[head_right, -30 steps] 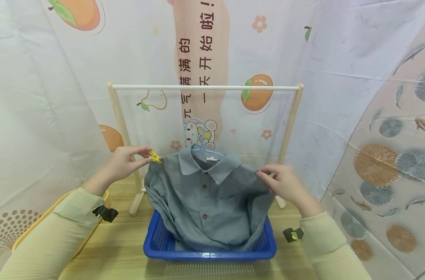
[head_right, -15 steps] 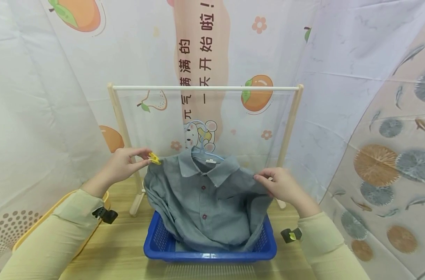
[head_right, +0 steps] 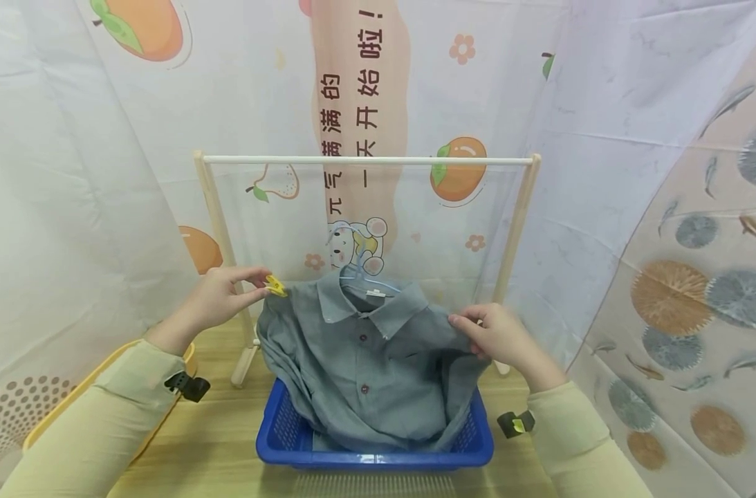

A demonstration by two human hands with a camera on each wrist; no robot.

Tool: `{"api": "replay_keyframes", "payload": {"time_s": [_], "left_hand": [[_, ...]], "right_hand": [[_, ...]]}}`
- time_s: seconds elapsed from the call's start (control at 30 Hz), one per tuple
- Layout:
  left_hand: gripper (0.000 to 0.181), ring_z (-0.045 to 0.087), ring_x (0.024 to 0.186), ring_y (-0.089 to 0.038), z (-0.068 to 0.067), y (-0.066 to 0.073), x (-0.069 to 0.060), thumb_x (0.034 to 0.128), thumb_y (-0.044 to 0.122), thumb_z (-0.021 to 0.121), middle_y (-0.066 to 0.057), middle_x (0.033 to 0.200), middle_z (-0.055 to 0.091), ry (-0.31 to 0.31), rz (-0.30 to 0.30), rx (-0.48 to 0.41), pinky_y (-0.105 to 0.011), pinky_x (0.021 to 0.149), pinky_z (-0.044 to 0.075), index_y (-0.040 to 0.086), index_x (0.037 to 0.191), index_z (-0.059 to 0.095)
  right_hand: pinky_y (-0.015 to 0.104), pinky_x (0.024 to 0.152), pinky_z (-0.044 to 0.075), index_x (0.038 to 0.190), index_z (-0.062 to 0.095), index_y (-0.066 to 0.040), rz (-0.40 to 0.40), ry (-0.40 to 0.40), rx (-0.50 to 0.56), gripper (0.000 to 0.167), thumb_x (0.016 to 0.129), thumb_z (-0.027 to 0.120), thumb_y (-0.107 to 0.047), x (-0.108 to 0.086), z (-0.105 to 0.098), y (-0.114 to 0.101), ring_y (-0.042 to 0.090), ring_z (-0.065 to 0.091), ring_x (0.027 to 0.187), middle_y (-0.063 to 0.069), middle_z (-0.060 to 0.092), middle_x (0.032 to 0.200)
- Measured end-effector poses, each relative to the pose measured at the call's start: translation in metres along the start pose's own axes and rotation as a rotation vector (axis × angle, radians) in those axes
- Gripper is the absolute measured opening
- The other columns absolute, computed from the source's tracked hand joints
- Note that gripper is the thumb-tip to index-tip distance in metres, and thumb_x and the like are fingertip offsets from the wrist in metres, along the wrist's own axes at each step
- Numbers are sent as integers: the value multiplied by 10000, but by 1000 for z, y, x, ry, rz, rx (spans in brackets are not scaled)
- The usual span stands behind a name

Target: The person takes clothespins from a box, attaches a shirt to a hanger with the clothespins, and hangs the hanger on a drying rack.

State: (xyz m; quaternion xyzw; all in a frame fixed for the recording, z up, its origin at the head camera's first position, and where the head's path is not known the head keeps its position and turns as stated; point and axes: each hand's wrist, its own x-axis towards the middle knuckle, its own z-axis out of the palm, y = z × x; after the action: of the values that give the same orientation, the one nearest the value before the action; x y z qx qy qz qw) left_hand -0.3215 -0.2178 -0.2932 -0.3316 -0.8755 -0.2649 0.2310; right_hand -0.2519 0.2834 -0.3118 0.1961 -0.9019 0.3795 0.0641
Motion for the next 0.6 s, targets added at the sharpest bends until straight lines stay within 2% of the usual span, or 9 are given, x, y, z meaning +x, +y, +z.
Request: {"api": "replay_keyframes", "payload": {"time_s": [0.23,0.4,0.5,0.6], "left_hand": [[315,559,595,-91,-1,-2,-2,942,139,756,-44,989,747,-14,-40,-48,-275,484,401,69,1247,717],[338,590,630,-120,-3,-3,-4,949,178,751,-87,1079,741,-46,-75,-77,-282,495,432,61,1263,700],[345,641,728,-157,-5,-4,-5,959,210,743,-112,1127,730,-44,-87,-101,-292,534,466,57,1265,694],[324,677,852,-176,-9,-7,-7,966,233,736,-72,1105,736,-16,-79,-94,-313,583,493,73,1246,703]], "right_hand": [[374,484,561,976,781,-75,-12,48,-27,249,1018,656,-287,1,-2,-1,210,628,476,3,618,566],[346,498,573,991,797,-69,-12,77,-52,248,1003,680,-287,-1,-3,-2,190,649,504,-27,634,565],[340,499,575,972,799,-72,-12,96,-64,243,999,685,-286,-2,-3,-2,180,653,509,-41,632,559],[341,497,576,960,800,-76,-16,110,-71,235,999,688,-279,-2,-3,-2,175,654,508,-48,632,556]]}}
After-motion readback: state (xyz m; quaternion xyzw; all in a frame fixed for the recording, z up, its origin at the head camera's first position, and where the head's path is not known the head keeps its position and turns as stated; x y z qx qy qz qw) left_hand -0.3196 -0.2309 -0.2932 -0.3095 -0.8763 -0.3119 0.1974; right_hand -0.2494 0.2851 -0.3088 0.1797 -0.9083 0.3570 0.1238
